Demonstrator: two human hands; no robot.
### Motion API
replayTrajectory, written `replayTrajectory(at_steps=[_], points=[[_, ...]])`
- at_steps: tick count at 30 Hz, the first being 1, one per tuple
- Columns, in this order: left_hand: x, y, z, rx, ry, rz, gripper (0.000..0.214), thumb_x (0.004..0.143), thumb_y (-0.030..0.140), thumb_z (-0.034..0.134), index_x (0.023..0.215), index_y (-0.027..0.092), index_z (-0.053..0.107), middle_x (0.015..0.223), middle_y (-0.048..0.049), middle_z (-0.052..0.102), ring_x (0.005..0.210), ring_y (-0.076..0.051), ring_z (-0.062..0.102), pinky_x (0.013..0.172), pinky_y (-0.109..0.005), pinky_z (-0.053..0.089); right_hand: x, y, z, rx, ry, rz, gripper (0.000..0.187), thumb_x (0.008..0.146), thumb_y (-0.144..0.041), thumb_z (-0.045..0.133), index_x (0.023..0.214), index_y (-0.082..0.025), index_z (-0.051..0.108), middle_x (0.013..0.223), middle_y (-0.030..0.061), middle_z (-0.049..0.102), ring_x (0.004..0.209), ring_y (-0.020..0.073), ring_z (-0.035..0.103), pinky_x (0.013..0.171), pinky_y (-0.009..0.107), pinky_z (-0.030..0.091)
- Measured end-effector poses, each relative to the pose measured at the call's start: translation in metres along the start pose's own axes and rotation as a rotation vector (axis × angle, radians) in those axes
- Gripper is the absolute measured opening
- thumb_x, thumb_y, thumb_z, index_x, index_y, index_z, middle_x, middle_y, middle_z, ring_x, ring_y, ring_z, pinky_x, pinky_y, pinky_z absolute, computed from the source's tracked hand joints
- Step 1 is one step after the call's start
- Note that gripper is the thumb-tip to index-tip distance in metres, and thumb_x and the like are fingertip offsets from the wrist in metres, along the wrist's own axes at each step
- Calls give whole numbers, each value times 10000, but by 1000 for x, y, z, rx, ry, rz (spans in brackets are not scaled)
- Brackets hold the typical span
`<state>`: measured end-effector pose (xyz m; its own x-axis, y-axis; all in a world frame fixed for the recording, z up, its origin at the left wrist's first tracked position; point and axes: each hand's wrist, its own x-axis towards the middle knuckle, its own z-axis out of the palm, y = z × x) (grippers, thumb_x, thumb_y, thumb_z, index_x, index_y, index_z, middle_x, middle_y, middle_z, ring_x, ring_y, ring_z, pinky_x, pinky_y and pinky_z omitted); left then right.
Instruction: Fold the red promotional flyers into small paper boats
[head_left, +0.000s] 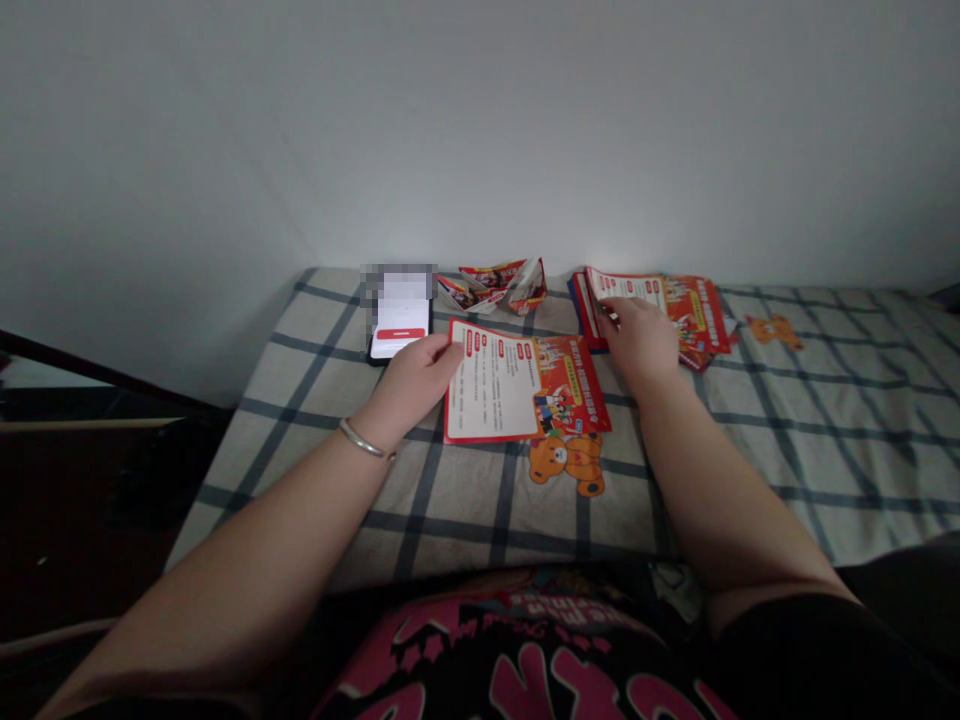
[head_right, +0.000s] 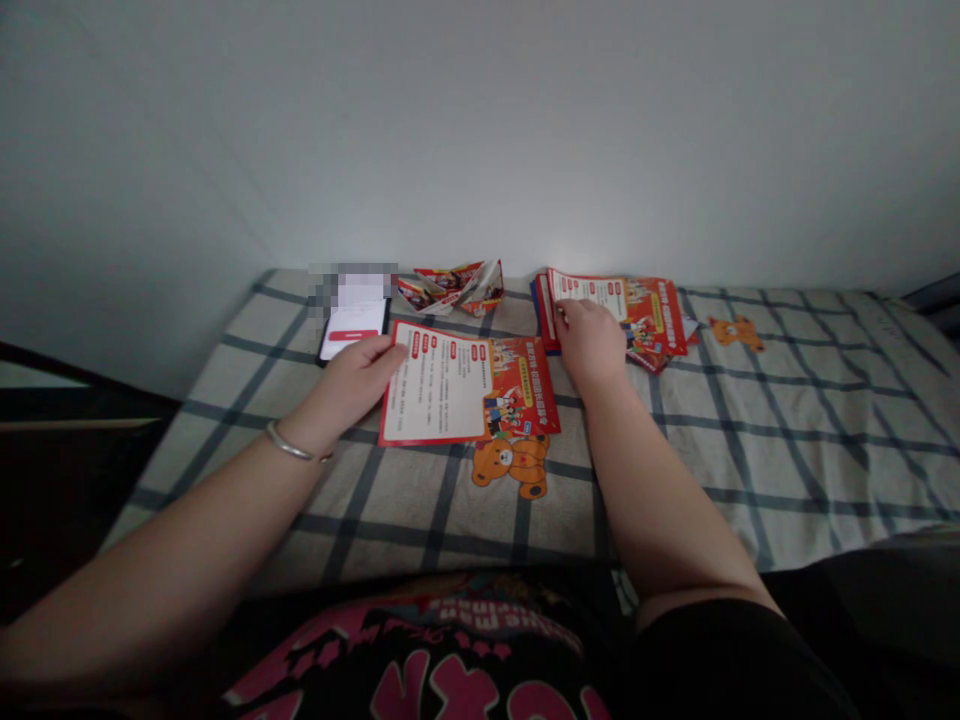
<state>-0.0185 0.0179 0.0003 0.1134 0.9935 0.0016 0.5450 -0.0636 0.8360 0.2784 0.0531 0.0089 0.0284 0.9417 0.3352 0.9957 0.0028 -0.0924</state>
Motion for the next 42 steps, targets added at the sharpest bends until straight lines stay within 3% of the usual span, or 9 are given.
replayTrajectory(at_steps=[5, 7, 12, 23, 28, 33, 38, 42], points=[[1, -5, 2, -53, 25, 46, 253, 891, 379, 505, 1018, 194, 621, 887, -32, 715, 778, -206, 675, 652, -289, 503, -7, -8, -6, 6, -43, -102, 356, 959, -268, 435, 1134, -180, 732, 1088, 125, 723, 987, 261, 621, 808, 351, 463], [1, -6, 3, -64, 28, 40, 260, 894, 368, 513, 1064, 198, 611, 899, -37, 720, 751, -205, 681, 637, -293, 510, -10, -10, -12, -44, -39, -77, 379, 971, -258, 396, 1119, -189, 738, 1091, 131, 708, 999, 271, 605, 786, 358, 461], [1, -10, 4, -81, 6, 55, 257, 895, 366, 523, 1072, 204, 615, 910, -48, 726, 772, -214, 687, 625, -293, 524, -10, -5, -21, -161, 9, 54, 418, 961, -236, 343, 1147, -214, 718, 1153, 141, 645, 952, 274, 567, 719, 364, 449], [4, -13, 5, -68, 7, 105, 237, 904, 374, 507, 1012, 192, 611, 955, -63, 716, 851, -222, 684, 701, -317, 549, 4, 5, 4, -36, -57, -18, 386, 974, -294, 420, 1212, -207, 711, 1217, 104, 693, 1085, 279, 555, 832, 377, 470], [2, -12, 5, -65, 13, 67, 256, 900, 382, 517, 1048, 193, 607, 898, -54, 714, 767, -208, 683, 627, -287, 526, 1, 5, 5, -23, -82, -48, 382, 959, -299, 442, 1228, -210, 698, 1215, 104, 699, 1070, 284, 564, 867, 387, 457], [-1, -9, 4, -44, 53, 30, 433, 909, 374, 531, 1307, 204, 529, 782, -20, 687, 610, -169, 642, 514, -246, 443, -4, 7, 1, 15, -64, -42, 410, 980, -415, 423, 1089, -198, 754, 1160, 96, 725, 1070, 290, 584, 914, 403, 450], [-2, -8, 3, -1, 63, 47, 491, 928, 367, 491, 1394, 213, 475, 681, 6, 631, 545, -164, 585, 490, -255, 392, -10, -1, -8, 95, 56, -102, 346, 951, -310, 479, 1074, -143, 755, 1185, 146, 688, 1098, 285, 586, 995, 422, 427], [-3, -9, 3, 95, 55, 103, 367, 926, 359, 491, 1248, 205, 576, 720, -8, 632, 586, -162, 566, 540, -261, 398, -18, -16, -12, 286, -139, -311, 312, 946, -303, 511, 1101, -157, 740, 1088, 115, 702, 988, 230, 641, 925, 368, 493]])
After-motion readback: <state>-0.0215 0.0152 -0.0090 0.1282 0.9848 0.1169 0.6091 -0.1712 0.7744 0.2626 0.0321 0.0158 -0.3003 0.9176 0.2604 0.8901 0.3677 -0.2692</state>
